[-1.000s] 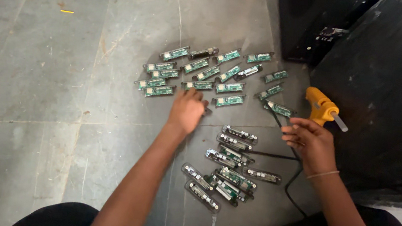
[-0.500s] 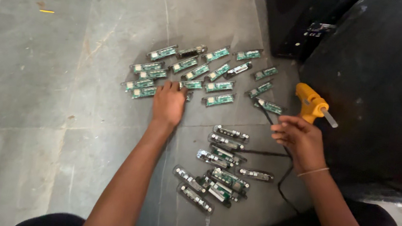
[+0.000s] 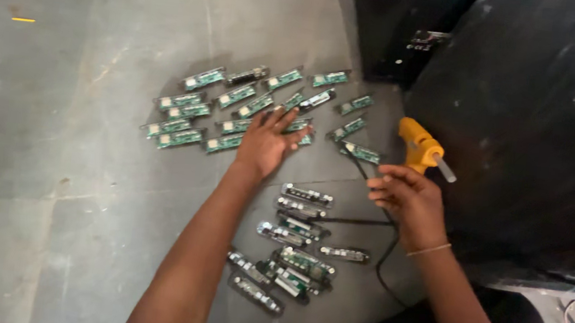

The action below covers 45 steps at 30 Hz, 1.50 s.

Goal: The person sits on the floor and uses a hot glue gun to apply glue to small green circuit boards. They pick up each board, apply glue, and place it back down, repeating the process for multiple units.

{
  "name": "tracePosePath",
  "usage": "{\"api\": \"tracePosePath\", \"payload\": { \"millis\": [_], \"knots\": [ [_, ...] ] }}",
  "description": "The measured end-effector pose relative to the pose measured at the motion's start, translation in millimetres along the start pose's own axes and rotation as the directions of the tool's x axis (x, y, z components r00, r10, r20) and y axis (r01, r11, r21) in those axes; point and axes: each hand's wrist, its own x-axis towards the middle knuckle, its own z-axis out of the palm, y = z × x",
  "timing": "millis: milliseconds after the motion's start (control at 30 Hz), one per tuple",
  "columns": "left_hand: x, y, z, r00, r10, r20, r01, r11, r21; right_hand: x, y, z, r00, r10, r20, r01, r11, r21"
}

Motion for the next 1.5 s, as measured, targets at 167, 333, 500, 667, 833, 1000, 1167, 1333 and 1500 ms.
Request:
{"api": "tracePosePath", "payload": {
  "millis": [167, 333, 500, 667, 833, 1000, 1167, 1333, 1500],
  "knots": [
    [25.6, -5.2, 13.1, 0.997, -0.075, 0.016, 0.073, 0.992, 0.105, 1.2, -15.4, -2.9, 1.000, -0.011, -0.017, 0.012, 0.999, 0.045],
    [40.8, 16.8, 15.3, 0.994, -0.028, -0.103, 0.037, 0.995, 0.088, -5.0, -32.1, -17.7, 0.993, -0.118, 0.023, 0.116, 0.990, 0.076],
    [71.0, 60.3, 27.2, 0.996, -0.083, -0.027, 0.078, 0.988, -0.137, -20.0, -31.4, -36.7, 0.961, -0.139, 0.238, 0.168, 0.980, -0.103],
    [102.2, 70.0, 57.3, 0.985, -0.162, 0.064, 0.170, 0.974, -0.150, -27.9, -3.7, -35.5, 0.851, -0.087, 0.518, 0.179, 0.975, -0.130],
    [114.9, 64.4, 62.6, 0.968, -0.239, 0.079, 0.250, 0.951, -0.182, -17.3, -0.4, -21.5, 0.841, -0.064, 0.537, 0.167, 0.975, -0.147],
    [125.7, 69.2, 59.2, 0.945, -0.302, 0.127, 0.320, 0.936, -0.148, -15.6, 4.0, -15.5, 0.854, -0.060, 0.517, 0.200, 0.955, -0.220],
    [138.4, 62.6, 59.5, 0.978, -0.201, -0.054, 0.195, 0.976, -0.102, -9.8, 6.0, -14.3, 0.878, -0.025, 0.479, 0.175, 0.947, -0.271],
    [153.9, 46.7, 61.4, 0.970, -0.242, 0.009, 0.242, 0.969, -0.056, -6.9, 11.8, -11.5, 0.875, -0.045, 0.482, 0.205, 0.936, -0.285],
    [147.3, 50.1, 58.7, 0.987, -0.110, -0.118, 0.103, 0.993, -0.064, 1.4, 17.7, -17.7, 0.874, -0.098, 0.476, 0.189, 0.971, -0.148]
  ]
}}
